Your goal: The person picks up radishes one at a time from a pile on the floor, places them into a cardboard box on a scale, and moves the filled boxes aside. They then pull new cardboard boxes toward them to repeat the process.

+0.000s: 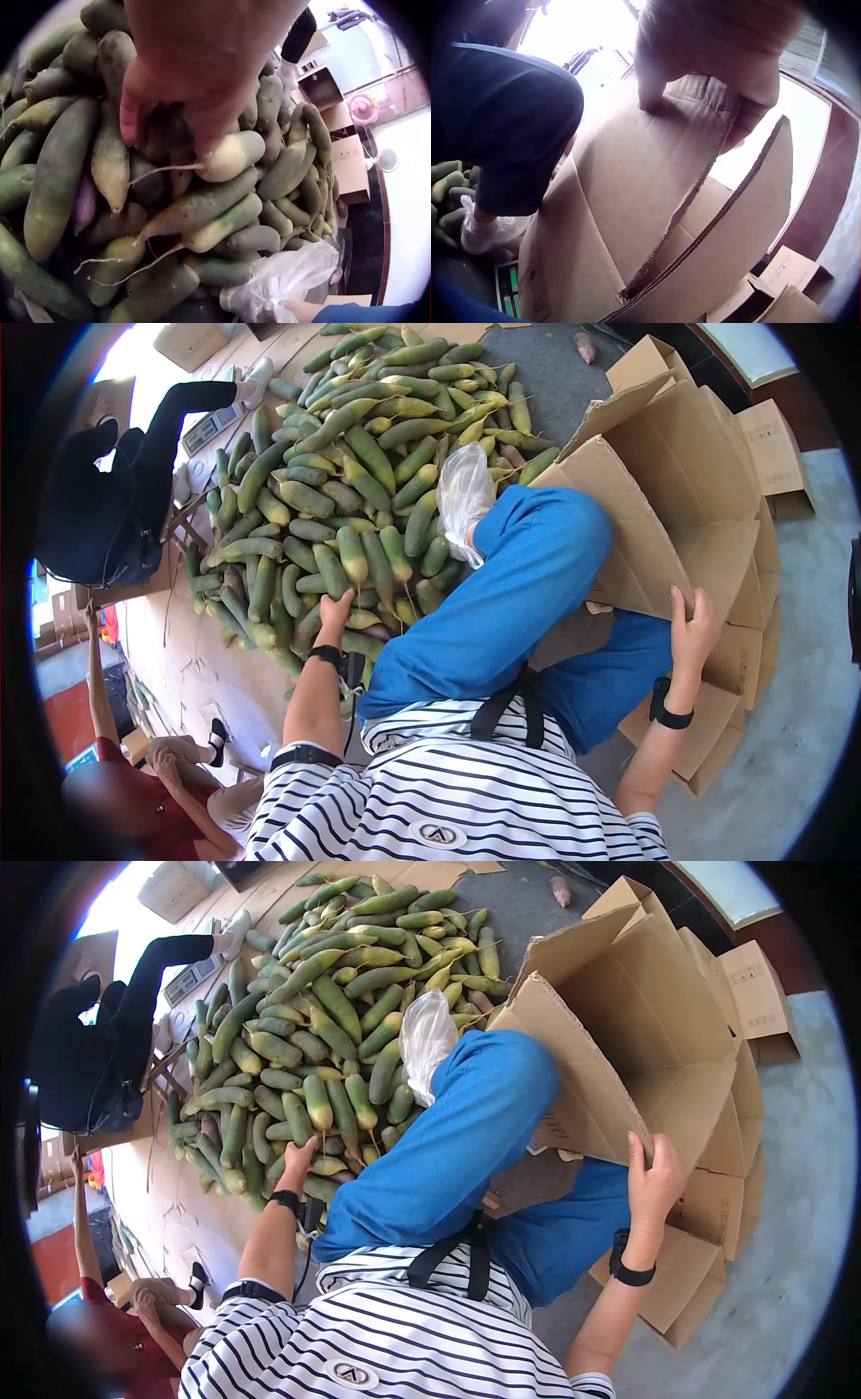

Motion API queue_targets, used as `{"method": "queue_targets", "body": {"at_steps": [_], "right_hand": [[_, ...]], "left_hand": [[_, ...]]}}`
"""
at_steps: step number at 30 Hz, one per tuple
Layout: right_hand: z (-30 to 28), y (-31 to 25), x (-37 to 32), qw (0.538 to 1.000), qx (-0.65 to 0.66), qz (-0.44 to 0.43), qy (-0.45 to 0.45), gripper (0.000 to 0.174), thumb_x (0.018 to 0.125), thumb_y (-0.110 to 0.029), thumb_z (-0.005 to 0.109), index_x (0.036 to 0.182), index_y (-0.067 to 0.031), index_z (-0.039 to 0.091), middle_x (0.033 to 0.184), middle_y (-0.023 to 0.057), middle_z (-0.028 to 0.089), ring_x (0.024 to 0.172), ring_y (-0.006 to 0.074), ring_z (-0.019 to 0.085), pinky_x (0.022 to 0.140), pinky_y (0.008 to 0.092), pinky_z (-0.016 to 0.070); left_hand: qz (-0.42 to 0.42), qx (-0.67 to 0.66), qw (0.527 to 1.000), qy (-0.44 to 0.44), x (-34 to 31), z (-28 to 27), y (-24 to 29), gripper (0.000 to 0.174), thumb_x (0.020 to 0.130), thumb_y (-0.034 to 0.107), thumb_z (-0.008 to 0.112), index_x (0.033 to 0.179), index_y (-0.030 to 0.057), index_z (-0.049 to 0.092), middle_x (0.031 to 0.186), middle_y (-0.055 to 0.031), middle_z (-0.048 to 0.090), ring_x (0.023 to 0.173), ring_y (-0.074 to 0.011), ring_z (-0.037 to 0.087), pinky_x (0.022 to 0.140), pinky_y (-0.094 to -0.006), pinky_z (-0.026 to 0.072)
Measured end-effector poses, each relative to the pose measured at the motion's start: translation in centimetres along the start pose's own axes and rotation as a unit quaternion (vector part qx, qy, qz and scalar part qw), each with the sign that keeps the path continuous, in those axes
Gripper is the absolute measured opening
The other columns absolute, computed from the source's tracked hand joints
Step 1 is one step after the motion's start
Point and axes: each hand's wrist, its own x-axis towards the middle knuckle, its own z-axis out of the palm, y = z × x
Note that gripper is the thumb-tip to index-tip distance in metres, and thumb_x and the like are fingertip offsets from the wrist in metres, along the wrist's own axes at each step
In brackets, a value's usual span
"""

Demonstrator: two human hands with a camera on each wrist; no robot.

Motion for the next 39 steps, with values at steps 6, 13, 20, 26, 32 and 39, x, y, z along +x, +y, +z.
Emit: {"method": "queue_targets", "body": {"at_steps": [6, 13, 20, 26, 32, 39], "right_hand": [[-0.1, -0.5, 0.1, 1.0, 0.019, 0.016, -0.009, 0.03, 0.088, -0.03, 0.065, 0.08, -0.0036, 0.054, 0.074, 0.0125, 0.057, 0.067, 0.0322, 0.056, 0.058, 0.0386, 0.0435], [-0.1, 0.0, 0.0, 0.999, 0.027, -0.009, 0.016, 0.029, 0.085, -0.029, 0.067, 0.077, -0.0045, 0.055, 0.072, 0.011, 0.057, 0.066, 0.0311, 0.056, 0.057, 0.0392, 0.0434], [-0.3, -0.6, -0.1, 0.999, 0.02, -0.025, 0.032, 0.027, 0.085, -0.027, 0.068, 0.076, -0.0052, 0.054, 0.072, 0.0093, 0.058, 0.065, 0.0301, 0.057, 0.057, 0.0394, 0.0437], [-0.3, -0.5, -0.5, 0.999, 0.01, -0.024, 0.025, 0.025, 0.085, -0.026, 0.068, 0.078, -0.0051, 0.055, 0.074, 0.0098, 0.058, 0.067, 0.0308, 0.057, 0.058, 0.0394, 0.044], [0.2, 0.8, -1.1, 1.0, 0.016, 0.0, 0.006, 0.027, 0.086, -0.029, 0.066, 0.08, -0.0055, 0.056, 0.073, 0.0101, 0.058, 0.068, 0.0313, 0.057, 0.058, 0.04, 0.0443], [0.3, 0.4, -1.2, 1.0, -0.011, -0.002, -0.002, 0.03, 0.088, -0.032, 0.065, 0.081, -0.005, 0.055, 0.075, 0.012, 0.059, 0.067, 0.0323, 0.057, 0.058, 0.0405, 0.0439]], "left_hand": [[-0.108, -0.239, 0.955, -0.139, -6.1, -6.0, 9.6, 0.043, 0.079, 0.036, 0.075, 0.098, 0.0014, 0.058, 0.077, -0.0048, 0.059, 0.056, -0.0135, 0.058, 0.043, -0.0234, 0.0413], [0.024, -0.254, 0.942, -0.217, -14.0, -7.5, 20.0, 0.039, 0.086, 0.033, 0.066, 0.109, 0.0024, 0.058, 0.087, -0.0007, 0.06, 0.073, -0.0089, 0.056, 0.061, -0.023, 0.0442], [0.407, -0.16, 0.834, -0.337, -24.2, -6.0, 37.3, 0.045, 0.083, 0.023, 0.071, 0.117, -0.0017, 0.053, 0.094, -0.0012, 0.057, 0.082, -0.0074, 0.053, 0.07, -0.0232, 0.0434], [0.669, -0.067, 0.718, -0.179, -28.8, 1.7, 45.4, 0.052, 0.081, 0.027, 0.072, 0.119, -0.0024, 0.051, 0.098, -0.0137, 0.057, 0.079, -0.019, 0.06, 0.068, -0.0335, 0.0491], [0.594, -0.02, 0.798, -0.102, -23.4, 1.5, 39.1, 0.05, 0.081, 0.025, 0.071, 0.118, -0.0012, 0.052, 0.098, -0.0153, 0.054, 0.073, -0.0247, 0.059, 0.067, -0.0349, 0.0494], [0.296, 0.417, 0.854, -0.095, -11.4, -3.0, 18.4, 0.043, 0.077, 0.031, 0.067, 0.105, 0.0005, 0.056, 0.108, -0.0205, 0.055, 0.095, -0.0377, 0.06, 0.079, -0.045, 0.0523]]}}
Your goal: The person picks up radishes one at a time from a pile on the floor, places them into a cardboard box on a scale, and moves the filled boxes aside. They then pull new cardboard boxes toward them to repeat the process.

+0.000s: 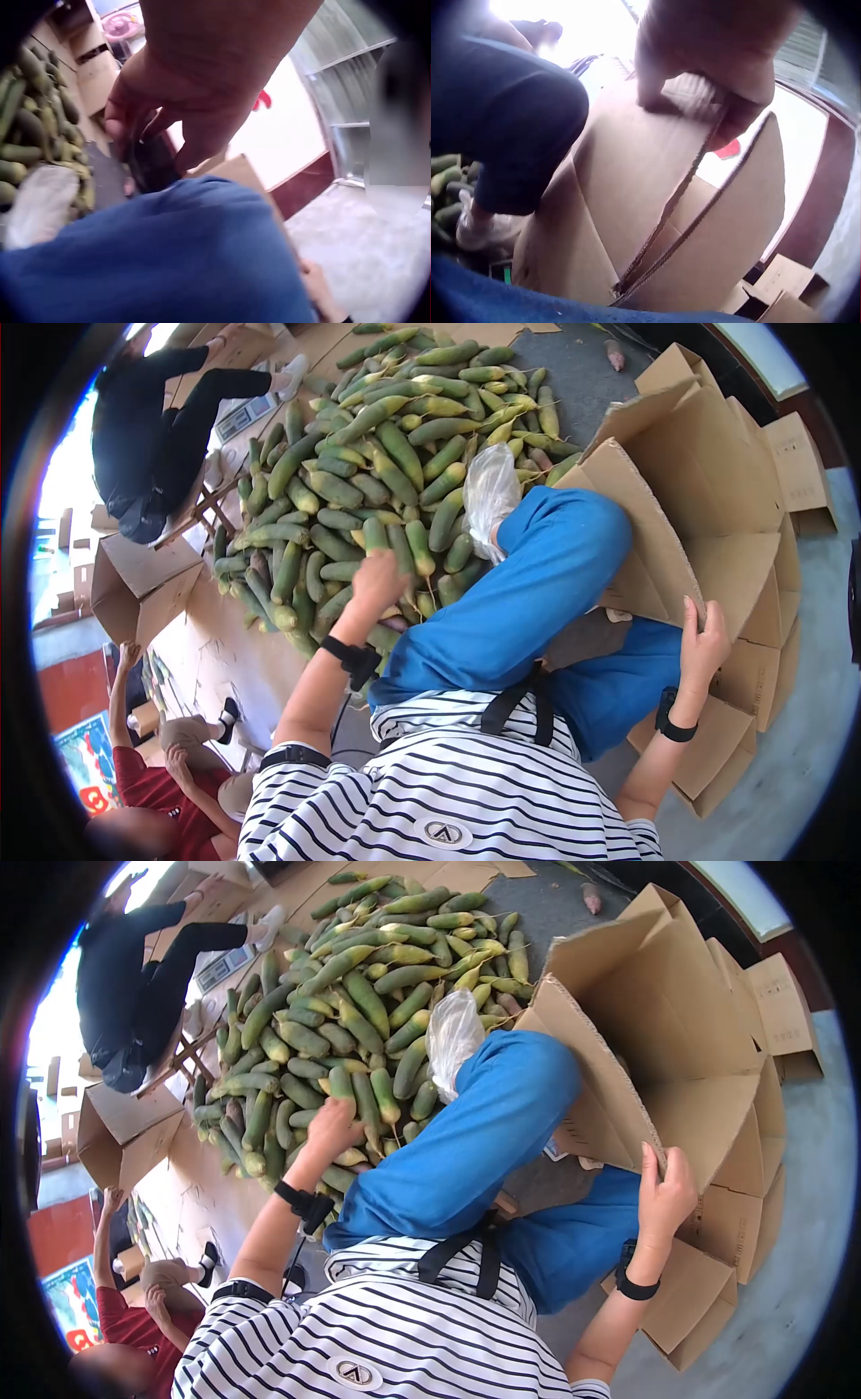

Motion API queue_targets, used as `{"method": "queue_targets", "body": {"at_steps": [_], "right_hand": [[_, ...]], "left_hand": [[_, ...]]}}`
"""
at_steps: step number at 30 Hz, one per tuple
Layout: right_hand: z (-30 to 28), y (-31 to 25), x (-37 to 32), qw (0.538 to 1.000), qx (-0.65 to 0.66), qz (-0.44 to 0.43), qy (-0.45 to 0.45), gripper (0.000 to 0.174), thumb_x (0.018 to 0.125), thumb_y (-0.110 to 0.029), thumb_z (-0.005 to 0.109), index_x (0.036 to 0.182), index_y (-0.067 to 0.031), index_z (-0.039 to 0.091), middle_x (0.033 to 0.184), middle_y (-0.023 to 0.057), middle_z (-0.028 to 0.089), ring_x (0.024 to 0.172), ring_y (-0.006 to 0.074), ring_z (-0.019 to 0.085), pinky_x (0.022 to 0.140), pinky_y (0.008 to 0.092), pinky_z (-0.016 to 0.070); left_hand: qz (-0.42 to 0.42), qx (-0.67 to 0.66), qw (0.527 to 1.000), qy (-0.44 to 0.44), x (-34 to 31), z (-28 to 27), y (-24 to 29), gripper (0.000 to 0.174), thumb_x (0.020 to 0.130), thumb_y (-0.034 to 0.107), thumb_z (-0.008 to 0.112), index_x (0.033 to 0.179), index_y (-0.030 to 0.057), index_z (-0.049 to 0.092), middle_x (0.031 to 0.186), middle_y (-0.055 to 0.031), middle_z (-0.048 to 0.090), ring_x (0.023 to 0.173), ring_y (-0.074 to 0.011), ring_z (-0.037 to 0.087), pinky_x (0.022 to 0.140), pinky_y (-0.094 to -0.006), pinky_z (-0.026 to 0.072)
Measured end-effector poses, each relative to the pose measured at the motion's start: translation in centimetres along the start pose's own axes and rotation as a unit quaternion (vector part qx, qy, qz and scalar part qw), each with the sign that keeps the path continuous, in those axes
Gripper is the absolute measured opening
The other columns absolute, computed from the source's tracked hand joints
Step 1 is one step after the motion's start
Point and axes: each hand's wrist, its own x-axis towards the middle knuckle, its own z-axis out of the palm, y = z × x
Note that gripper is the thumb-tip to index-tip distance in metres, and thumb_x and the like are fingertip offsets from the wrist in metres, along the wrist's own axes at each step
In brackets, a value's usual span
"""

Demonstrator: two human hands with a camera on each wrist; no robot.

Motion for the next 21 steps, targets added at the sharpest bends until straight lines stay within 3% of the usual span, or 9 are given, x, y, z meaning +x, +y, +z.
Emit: {"method": "queue_targets", "body": {"at_steps": [2, 4, 8, 11, 12, 14, 17, 21], "right_hand": [[0.0, 0.0, 0.1, 1.0, 0.003, 0.021, -0.013, 0.031, 0.089, -0.032, 0.064, 0.08, -0.0045, 0.055, 0.074, 0.0127, 0.057, 0.065, 0.0328, 0.056, 0.057, 0.0406, 0.0434], [0.0, 0.0, 0.2, 1.0, 0.013, 0.023, -0.016, 0.032, 0.089, -0.034, 0.063, 0.081, -0.0042, 0.054, 0.072, 0.0137, 0.056, 0.064, 0.033, 0.053, 0.057, 0.0401, 0.0425], [-0.1, -0.5, 0.8, 0.999, 0.018, 0.03, -0.018, 0.033, 0.09, -0.034, 0.063, 0.082, -0.0034, 0.054, 0.071, 0.0145, 0.055, 0.063, 0.0333, 0.052, 0.057, 0.0396, 0.0417], [-0.1, -0.4, 1.1, 1.0, 0.009, 0.015, -0.004, 0.032, 0.089, -0.032, 0.064, 0.08, -0.004, 0.054, 0.071, 0.0136, 0.055, 0.062, 0.0321, 0.052, 0.056, 0.0393, 0.0414], [-0.1, -0.3, 1.2, 1.0, 0.011, 0.014, -0.008, 0.032, 0.089, -0.033, 0.064, 0.081, -0.0034, 0.054, 0.071, 0.0143, 0.054, 0.063, 0.0321, 0.051, 0.057, 0.0393, 0.0413], [-0.3, -0.3, 1.1, 1.0, 0.008, 0.013, -0.014, 0.033, 0.089, -0.033, 0.064, 0.081, -0.0027, 0.054, 0.071, 0.0153, 0.054, 0.063, 0.0327, 0.051, 0.057, 0.0395, 0.0413], [-0.3, -0.3, 1.1, 0.999, 0.012, 0.016, -0.024, 0.034, 0.09, -0.034, 0.063, 0.083, -0.0014, 0.054, 0.072, 0.017, 0.053, 0.065, 0.0342, 0.051, 0.058, 0.0399, 0.0416], [0.2, 0.4, 0.8, 0.998, 0.014, 0.043, -0.036, 0.036, 0.09, -0.035, 0.063, 0.085, -0.0006, 0.054, 0.073, 0.018, 0.053, 0.066, 0.0355, 0.051, 0.06, 0.0402, 0.0421]], "left_hand": [[-0.089, 0.034, 0.995, 0.021, -1.6, 1.8, -5.0, 0.044, 0.076, 0.032, 0.068, 0.106, 0.002, 0.058, 0.112, -0.0173, 0.055, 0.105, -0.0346, 0.057, 0.083, -0.0447, 0.0513], [-0.182, 0.054, 0.979, 0.072, -2.7, 2.6, -10.2, 0.042, 0.075, 0.029, 0.068, 0.107, 0.0038, 0.058, 0.112, -0.0153, 0.055, 0.104, -0.0352, 0.056, 0.083, -0.0442, 0.0505], [-0.29, 0.105, 0.935, 0.175, -3.7, 3.7, -20.8, 0.043, 0.073, 0.027, 0.071, 0.105, 0.0024, 0.055, 0.112, -0.0165, 0.056, 0.106, -0.0331, 0.056, 0.086, -0.0441, 0.0484], [-0.387, -0.012, 0.917, 0.094, -3.1, 3.0, -24.7, 0.06, 0.073, 0.035, 0.073, 0.117, -0.0005, 0.051, 0.121, -0.0189, 0.056, 0.115, -0.0329, 0.054, 0.091, -0.0426, 0.0469], [-0.385, -0.015, 0.918, 0.092, -2.5, 4.5, -27.5, 0.06, 0.073, 0.035, 0.073, 0.117, -0.0005, 0.051, 0.121, -0.0189, 0.056, 0.115, -0.0329, 0.054, 0.091, -0.0426, 0.0469], [-0.388, -0.139, 0.907, 0.084, -0.8, 9.0, -32.5, 0.076, 0.071, 0.04, 0.075, 0.128, -0.0018, 0.046, 0.125, -0.0205, 0.056, 0.118, -0.0334, 0.054, 0.094, -0.0435, 0.0453], [-0.419, -0.124, 0.896, 0.077, -0.8, 9.0, -32.1, 0.088, 0.068, 0.046, 0.076, 0.133, -0.0025, 0.042, 0.125, -0.0212, 0.057, 0.118, -0.033, 0.054, 0.095, -0.0444, 0.0444], [-0.414, -0.109, 0.899, 0.09, -2.1, 6.5, -28.4, 0.079, 0.067, 0.053, 0.074, 0.119, -0.0026, 0.052, 0.118, -0.0233, 0.06, 0.113, -0.0356, 0.057, 0.093, -0.0455, 0.0453]]}}
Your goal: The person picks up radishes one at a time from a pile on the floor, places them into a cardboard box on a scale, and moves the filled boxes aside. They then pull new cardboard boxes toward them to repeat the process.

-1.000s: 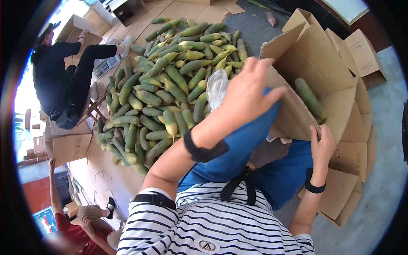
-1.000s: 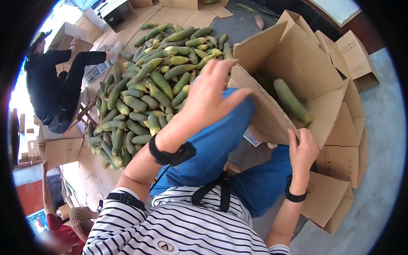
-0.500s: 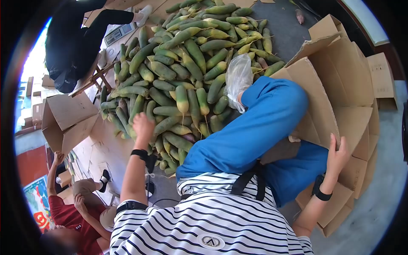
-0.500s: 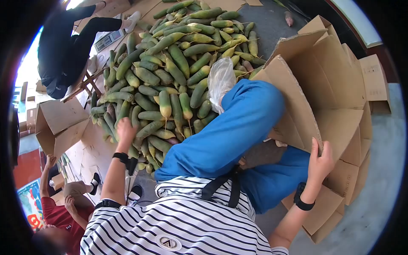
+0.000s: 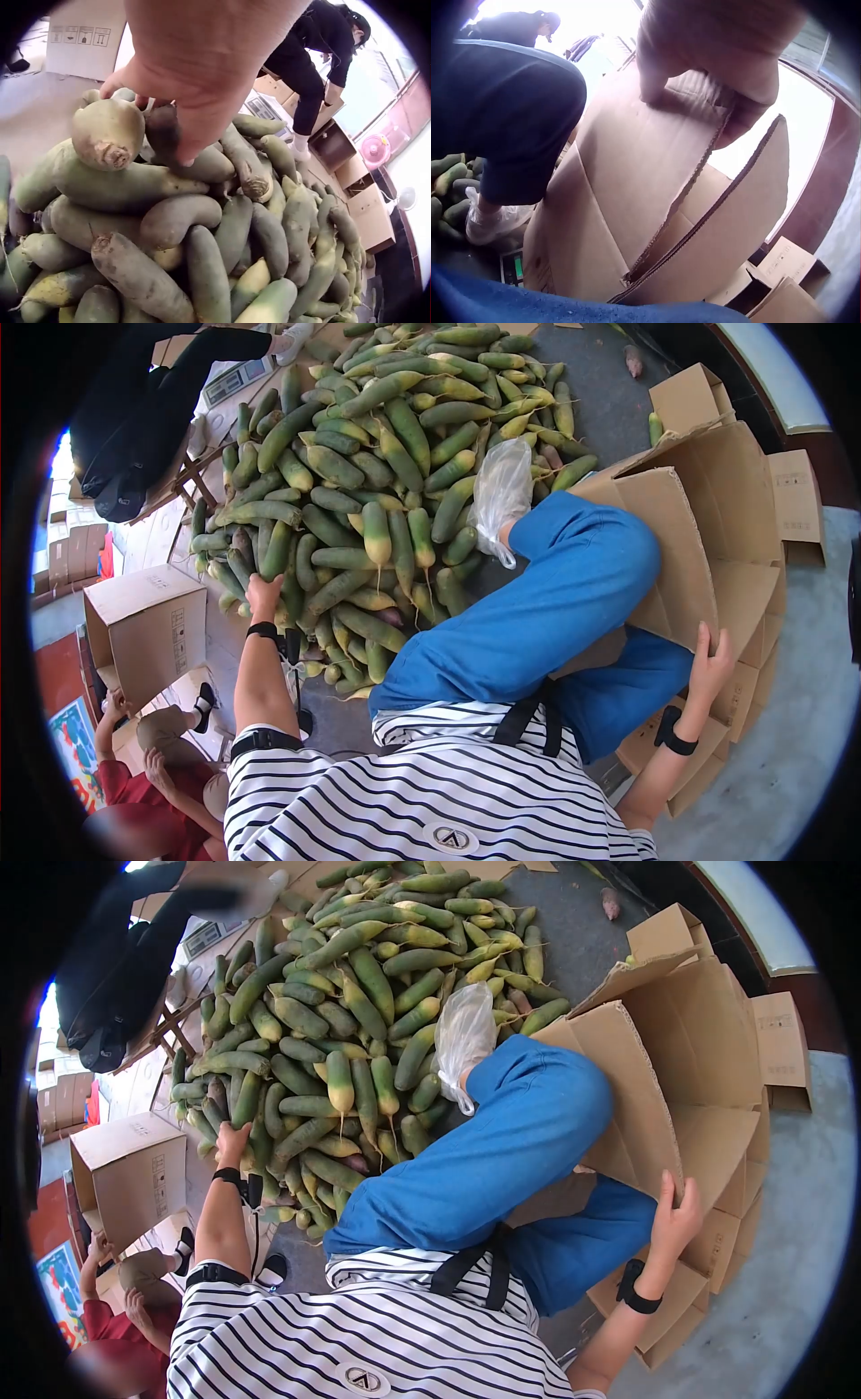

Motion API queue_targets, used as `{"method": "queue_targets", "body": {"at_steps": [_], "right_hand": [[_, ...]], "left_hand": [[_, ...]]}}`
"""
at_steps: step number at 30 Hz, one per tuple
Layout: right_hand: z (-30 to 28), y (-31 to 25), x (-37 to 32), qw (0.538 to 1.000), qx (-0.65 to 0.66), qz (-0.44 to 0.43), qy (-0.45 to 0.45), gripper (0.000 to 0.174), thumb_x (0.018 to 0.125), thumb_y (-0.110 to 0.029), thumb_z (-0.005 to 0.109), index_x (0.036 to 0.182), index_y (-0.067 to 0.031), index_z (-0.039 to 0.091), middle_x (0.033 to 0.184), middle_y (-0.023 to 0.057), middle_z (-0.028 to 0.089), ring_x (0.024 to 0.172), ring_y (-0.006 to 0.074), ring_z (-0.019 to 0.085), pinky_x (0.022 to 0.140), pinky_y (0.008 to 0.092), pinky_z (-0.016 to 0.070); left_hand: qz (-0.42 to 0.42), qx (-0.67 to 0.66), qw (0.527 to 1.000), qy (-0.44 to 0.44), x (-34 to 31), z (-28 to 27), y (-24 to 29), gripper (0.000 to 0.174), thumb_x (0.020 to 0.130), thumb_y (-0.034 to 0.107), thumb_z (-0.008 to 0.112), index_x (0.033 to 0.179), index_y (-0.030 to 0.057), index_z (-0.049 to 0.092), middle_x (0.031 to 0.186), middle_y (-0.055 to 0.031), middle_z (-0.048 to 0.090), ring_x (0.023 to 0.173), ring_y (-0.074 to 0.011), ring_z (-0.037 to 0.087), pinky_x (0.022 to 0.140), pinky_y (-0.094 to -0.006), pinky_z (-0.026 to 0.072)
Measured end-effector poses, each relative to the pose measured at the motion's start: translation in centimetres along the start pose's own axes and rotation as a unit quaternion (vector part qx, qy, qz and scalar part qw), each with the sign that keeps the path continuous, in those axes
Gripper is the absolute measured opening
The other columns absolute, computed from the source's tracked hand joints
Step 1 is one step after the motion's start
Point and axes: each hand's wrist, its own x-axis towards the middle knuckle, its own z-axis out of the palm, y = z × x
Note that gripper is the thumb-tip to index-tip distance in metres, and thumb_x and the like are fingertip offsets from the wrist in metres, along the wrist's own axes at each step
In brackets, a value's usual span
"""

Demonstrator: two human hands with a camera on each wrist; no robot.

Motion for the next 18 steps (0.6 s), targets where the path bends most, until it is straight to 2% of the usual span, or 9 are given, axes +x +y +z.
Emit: {"method": "queue_targets", "body": {"at_steps": [1, 4, 7, 9, 10, 12, 15, 16, 18], "right_hand": [[0.0, 0.0, -0.1, 1.0, -0.001, 0.001, -0.002, 0.036, 0.09, -0.035, 0.063, 0.085, -0.0006, 0.054, 0.073, 0.018, 0.053, 0.066, 0.0355, 0.051, 0.06, 0.0402, 0.0421], [-0.1, -0.3, 0.1, 1.0, -0.006, 0.005, 0.0, 0.037, 0.09, -0.036, 0.063, 0.084, -0.0006, 0.054, 0.072, 0.0176, 0.053, 0.065, 0.0352, 0.051, 0.059, 0.04, 0.0419], [-0.3, -0.6, 0.3, 1.0, -0.022, 0.003, 0.002, 0.037, 0.09, -0.036, 0.063, 0.083, -0.0011, 0.053, 0.072, 0.0169, 0.053, 0.065, 0.0344, 0.051, 0.058, 0.0395, 0.0417], [-0.3, -0.8, 0.3, 1.0, -0.003, 0.001, 0.008, 0.036, 0.09, -0.035, 0.063, 0.081, -0.0017, 0.052, 0.071, 0.0163, 0.052, 0.064, 0.0338, 0.05, 0.057, 0.0391, 0.0414], [-0.2, -0.8, 0.2, 1.0, 0.0, 0.003, 0.009, 0.036, 0.09, -0.035, 0.063, 0.081, -0.0017, 0.052, 0.071, 0.0163, 0.052, 0.064, 0.0338, 0.05, 0.057, 0.0391, 0.0414], [-0.1, -0.9, 0.1, 1.0, 0.008, -0.004, 0.025, 0.035, 0.089, -0.034, 0.064, 0.08, -0.0022, 0.052, 0.071, 0.016, 0.052, 0.064, 0.0333, 0.05, 0.057, 0.0391, 0.0412], [-0.2, -1.3, -0.1, 1.0, 0.001, 0.004, 0.019, 0.034, 0.089, -0.034, 0.064, 0.08, -0.0027, 0.053, 0.071, 0.0154, 0.053, 0.065, 0.0336, 0.051, 0.058, 0.0396, 0.042], [-0.1, -1.1, -0.1, 1.0, 0.003, 0.005, 0.024, 0.034, 0.089, -0.034, 0.064, 0.08, -0.0027, 0.053, 0.071, 0.0154, 0.053, 0.065, 0.0336, 0.051, 0.058, 0.0396, 0.042], [0.2, -0.6, -0.3, 0.999, -0.011, -0.018, 0.032, 0.034, 0.089, -0.034, 0.064, 0.08, -0.003, 0.053, 0.073, 0.0145, 0.055, 0.067, 0.0338, 0.053, 0.058, 0.0402, 0.0427]], "left_hand": [[0.0, 0.002, 1.0, -0.001, -1.4, -0.6, 1.5, 0.079, 0.067, 0.053, 0.074, 0.119, -0.0026, 0.052, 0.118, -0.0233, 0.06, 0.113, -0.0356, 0.057, 0.093, -0.0455, 0.0453], [0.016, -0.023, 0.999, 0.029, -4.1, -0.7, 5.3, 0.07, 0.069, 0.056, 0.07, 0.107, -0.0025, 0.057, 0.102, -0.0248, 0.065, 0.1, -0.0406, 0.062, 0.087, -0.0474, 0.0473], [-0.001, -0.053, 0.997, 0.047, -6.8, 0.0, 7.9, 0.072, 0.069, 0.057, 0.069, 0.104, -0.0052, 0.059, 0.101, -0.0277, 0.065, 0.099, -0.0415, 0.062, 0.085, -0.0454, 0.0486], [0.021, -0.22, 0.974, 0.043, -8.1, 1.2, 7.9, 0.072, 0.068, 0.057, 0.07, 0.098, -0.0081, 0.062, 0.095, -0.029, 0.065, 0.094, -0.0412, 0.063, 0.082, -0.0422, 0.049], [0.06, -0.318, 0.945, 0.044, -9.5, 1.5, 8.4, 0.067, 0.07, 0.052, 0.072, 0.093, -0.0102, 0.063, 0.086, -0.0239, 0.066, 0.083, -0.0333, 0.065, 0.077, -0.0379, 0.0485], [0.074, -0.415, 0.906, -0.02, -13.2, -0.1, 10.4, 0.056, 0.075, 0.043, 0.072, 0.093, -0.009, 0.063, 0.083, -0.0141, 0.066, 0.075, -0.0197, 0.06, 0.072, -0.0322, 0.0473], [0.102, -0.501, 0.845, -0.157, -18.2, -4.0, 15.3, 0.038, 0.083, 0.033, 0.069, 0.096, -0.0023, 0.063, 0.084, 0.0, 0.057, 0.077, -0.0082, 0.05, 0.07, -0.0228, 0.0395], [0.146, -0.51, 0.83, -0.171, -19.6, -5.3, 17.2, 0.043, 0.08, 0.034, 0.071, 0.097, -0.0038, 0.062, 0.08, -0.0012, 0.06, 0.069, -0.0075, 0.05, 0.063, -0.0241, 0.0424], [0.237, -0.494, 0.815, -0.188, -23.1, -9.0, 21.6, 0.043, 0.08, 0.033, 0.071, 0.098, -0.0045, 0.06, 0.081, -0.0033, 0.061, 0.069, -0.008, 0.053, 0.061, -0.0247, 0.0444]]}}
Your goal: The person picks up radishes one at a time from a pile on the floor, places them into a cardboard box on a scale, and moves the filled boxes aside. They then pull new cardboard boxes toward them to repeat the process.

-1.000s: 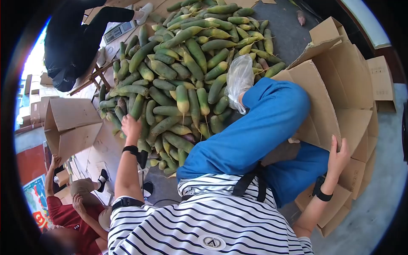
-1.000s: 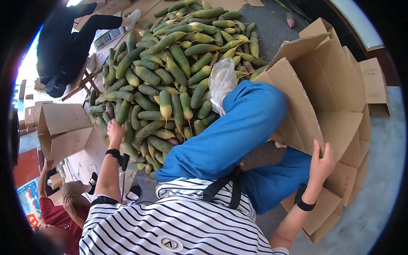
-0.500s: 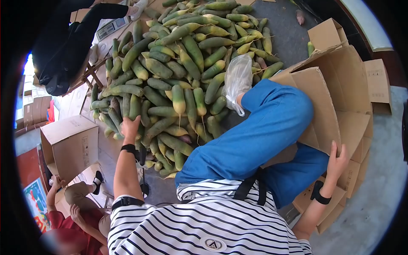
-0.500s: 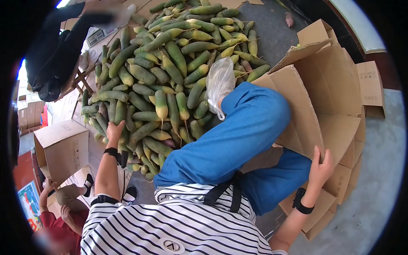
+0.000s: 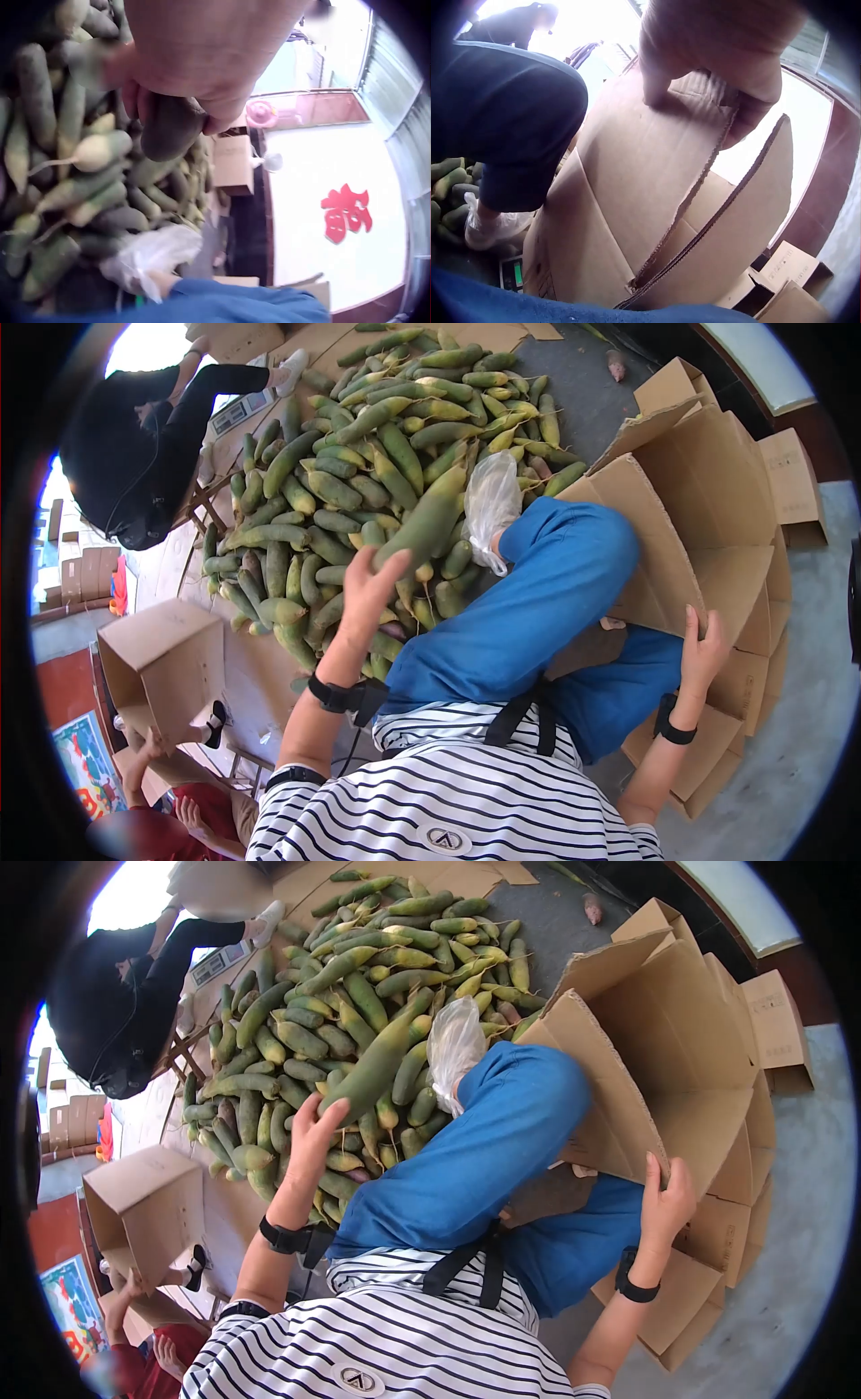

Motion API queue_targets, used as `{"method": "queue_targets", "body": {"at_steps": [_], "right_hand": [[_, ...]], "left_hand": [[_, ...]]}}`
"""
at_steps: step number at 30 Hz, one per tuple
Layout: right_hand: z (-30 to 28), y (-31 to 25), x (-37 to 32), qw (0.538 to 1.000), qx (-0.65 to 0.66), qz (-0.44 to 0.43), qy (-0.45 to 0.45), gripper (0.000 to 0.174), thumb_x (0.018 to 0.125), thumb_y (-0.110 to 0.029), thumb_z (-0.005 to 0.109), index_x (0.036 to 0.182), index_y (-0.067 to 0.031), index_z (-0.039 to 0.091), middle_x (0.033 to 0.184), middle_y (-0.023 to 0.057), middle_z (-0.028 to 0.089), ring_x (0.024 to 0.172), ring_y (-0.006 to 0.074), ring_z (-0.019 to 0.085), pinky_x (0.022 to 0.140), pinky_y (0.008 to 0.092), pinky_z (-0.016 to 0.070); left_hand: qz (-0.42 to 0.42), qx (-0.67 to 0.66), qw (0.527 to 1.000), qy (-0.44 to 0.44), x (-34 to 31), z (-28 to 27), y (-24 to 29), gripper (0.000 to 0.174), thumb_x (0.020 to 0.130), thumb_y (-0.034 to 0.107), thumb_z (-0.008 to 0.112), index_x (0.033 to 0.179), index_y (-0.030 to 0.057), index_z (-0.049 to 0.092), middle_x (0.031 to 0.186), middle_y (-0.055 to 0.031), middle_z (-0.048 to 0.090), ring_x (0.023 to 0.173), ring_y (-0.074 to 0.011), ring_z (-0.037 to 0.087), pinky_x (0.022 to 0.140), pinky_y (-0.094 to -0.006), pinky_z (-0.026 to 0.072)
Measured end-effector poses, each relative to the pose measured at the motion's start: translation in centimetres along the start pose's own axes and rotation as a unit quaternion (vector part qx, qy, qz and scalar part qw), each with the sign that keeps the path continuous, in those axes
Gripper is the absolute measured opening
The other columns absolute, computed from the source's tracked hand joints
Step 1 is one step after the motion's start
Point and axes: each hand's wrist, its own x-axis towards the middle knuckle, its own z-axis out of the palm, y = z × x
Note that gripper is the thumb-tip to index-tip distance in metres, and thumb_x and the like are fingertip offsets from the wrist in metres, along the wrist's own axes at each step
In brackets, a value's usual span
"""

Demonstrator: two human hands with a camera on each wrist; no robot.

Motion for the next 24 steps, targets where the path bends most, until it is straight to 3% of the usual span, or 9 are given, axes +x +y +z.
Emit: {"method": "queue_targets", "body": {"at_steps": [2, 5, 6, 9, 10, 12, 17, 22, 24], "right_hand": [[-0.1, 0.2, -0.1, 1.0, -0.004, -0.006, 0.002, 0.033, 0.088, -0.033, 0.064, 0.08, -0.0032, 0.053, 0.074, 0.0137, 0.056, 0.067, 0.0338, 0.054, 0.059, 0.0402, 0.0431], [-0.5, -0.6, -0.2, 1.0, -0.007, -0.022, 0.014, 0.032, 0.088, -0.033, 0.064, 0.08, -0.0036, 0.054, 0.075, 0.0123, 0.056, 0.068, 0.0331, 0.056, 0.059, 0.0401, 0.0436], [-0.6, -0.9, -0.2, 0.999, -0.008, -0.032, 0.021, 0.031, 0.088, -0.032, 0.064, 0.08, -0.0039, 0.054, 0.075, 0.0117, 0.056, 0.068, 0.0325, 0.056, 0.059, 0.0399, 0.0437], [-0.5, -1.0, -0.4, 0.998, -0.023, -0.046, 0.029, 0.03, 0.087, -0.032, 0.065, 0.079, -0.0049, 0.055, 0.075, 0.0106, 0.057, 0.068, 0.0314, 0.056, 0.058, 0.0396, 0.0439], [-0.5, -0.9, -0.5, 0.998, -0.024, -0.045, 0.029, 0.03, 0.087, -0.032, 0.065, 0.079, -0.0049, 0.055, 0.075, 0.0106, 0.057, 0.068, 0.0314, 0.056, 0.058, 0.0396, 0.0439], [-0.5, -0.8, -0.6, 0.998, -0.016, -0.047, 0.024, 0.029, 0.087, -0.031, 0.065, 0.079, -0.0052, 0.055, 0.075, 0.0104, 0.056, 0.068, 0.0312, 0.056, 0.058, 0.0395, 0.0436], [-0.5, -0.5, -0.5, 0.999, 0.014, -0.022, 0.019, 0.029, 0.087, -0.031, 0.066, 0.079, -0.0047, 0.055, 0.074, 0.0109, 0.056, 0.067, 0.0317, 0.056, 0.059, 0.0394, 0.0437], [-0.4, -0.5, -0.4, 1.0, 0.009, -0.019, 0.018, 0.029, 0.087, -0.031, 0.065, 0.08, -0.0043, 0.056, 0.074, 0.0119, 0.057, 0.068, 0.0324, 0.056, 0.06, 0.0396, 0.0442], [-0.2, -0.1, -0.4, 1.0, -0.01, -0.005, 0.013, 0.028, 0.087, -0.031, 0.065, 0.082, -0.0045, 0.057, 0.076, 0.0122, 0.059, 0.07, 0.0326, 0.057, 0.06, 0.0395, 0.0446]], "left_hand": [[0.096, 0.027, 0.994, -0.052, -0.2, 3.5, 5.5, 0.044, 0.076, 0.029, 0.073, 0.101, -0.0041, 0.058, 0.083, -0.0076, 0.063, 0.074, -0.0125, 0.058, 0.067, -0.0263, 0.0479], [0.26, -0.035, 0.951, -0.166, -1.4, 8.9, 13.8, 0.044, 0.075, 0.023, 0.073, 0.107, -0.0024, 0.056, 0.09, -0.0051, 0.06, 0.085, -0.011, 0.055, 0.076, -0.0266, 0.0463], [0.383, -0.025, 0.912, -0.147, -1.0, 11.2, 15.2, 0.047, 0.072, 0.025, 0.075, 0.106, -0.0021, 0.056, 0.089, -0.0071, 0.061, 0.085, -0.014, 0.057, 0.076, -0.0288, 0.0473], [0.489, -0.003, 0.855, -0.172, -1.7, 18.5, 19.6, 0.052, 0.066, 0.035, 0.077, 0.098, -0.0023, 0.058, 0.088, -0.0169, 0.061, 0.085, -0.0327, 0.06, 0.076, -0.0391, 0.0481], [0.484, 0.022, 0.847, -0.218, -2.0, 20.3, 20.6, 0.051, 0.066, 0.034, 0.077, 0.096, -0.0019, 0.058, 0.084, -0.0171, 0.059, 0.085, -0.0356, 0.058, 0.08, -0.0418, 0.0456], [0.53, 0.116, 0.812, -0.216, -2.5, 22.8, 20.6, 0.047, 0.068, 0.032, 0.076, 0.096, -0.0004, 0.057, 0.086, -0.0166, 0.059, 0.09, -0.0346, 0.057, 0.086, -0.0422, 0.0421], [0.56, 0.087, 0.811, -0.143, -2.2, 19.9, 17.0, 0.039, 0.073, 0.024, 0.073, 0.101, 0.001, 0.058, 0.093, -0.0157, 0.059, 0.096, -0.0342, 0.054, 0.087, -0.0422, 0.0405], [0.387, 0.168, 0.895, -0.143, 0.2, 12.2, 9.8, 0.033, 0.079, 0.018, 0.069, 0.104, 0.0001, 0.058, 0.1, -0.0167, 0.062, 0.1, -0.0349, 0.056, 0.088, -0.0409, 0.0446], [0.332, 0.296, 0.885, -0.134, 1.6, 9.0, 5.1, 0.036, 0.079, 0.021, 0.069, 0.105, 0.0007, 0.058, 0.101, -0.0183, 0.061, 0.1, -0.0365, 0.056, 0.088, -0.0416, 0.045]]}}
